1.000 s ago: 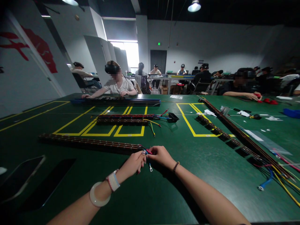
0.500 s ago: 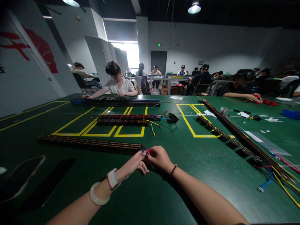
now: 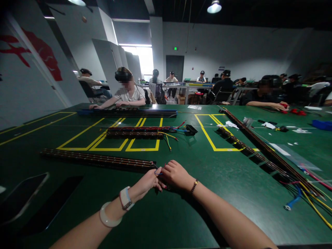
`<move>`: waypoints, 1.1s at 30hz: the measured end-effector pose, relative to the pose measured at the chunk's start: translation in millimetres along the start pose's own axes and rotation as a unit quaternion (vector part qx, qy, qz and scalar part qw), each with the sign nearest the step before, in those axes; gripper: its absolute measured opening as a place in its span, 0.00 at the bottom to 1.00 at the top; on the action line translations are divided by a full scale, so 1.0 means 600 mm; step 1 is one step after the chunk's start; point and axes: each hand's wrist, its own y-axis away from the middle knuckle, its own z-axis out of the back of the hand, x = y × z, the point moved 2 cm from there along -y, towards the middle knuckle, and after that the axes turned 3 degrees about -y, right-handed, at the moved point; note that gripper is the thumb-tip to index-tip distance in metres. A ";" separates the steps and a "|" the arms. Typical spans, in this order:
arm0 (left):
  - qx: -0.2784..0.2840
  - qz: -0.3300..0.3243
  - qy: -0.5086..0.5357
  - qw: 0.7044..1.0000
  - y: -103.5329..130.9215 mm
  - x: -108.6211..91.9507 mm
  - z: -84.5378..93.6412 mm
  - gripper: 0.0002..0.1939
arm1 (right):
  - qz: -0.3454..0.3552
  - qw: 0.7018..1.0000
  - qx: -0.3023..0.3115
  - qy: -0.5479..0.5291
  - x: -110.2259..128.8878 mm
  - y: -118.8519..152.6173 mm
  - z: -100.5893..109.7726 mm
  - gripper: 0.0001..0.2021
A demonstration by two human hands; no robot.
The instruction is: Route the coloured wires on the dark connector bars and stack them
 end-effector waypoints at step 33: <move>0.006 -0.032 -0.122 0.992 0.007 -0.011 -0.003 0.21 | -0.182 0.976 -0.075 -0.091 -0.063 0.010 -0.017 0.06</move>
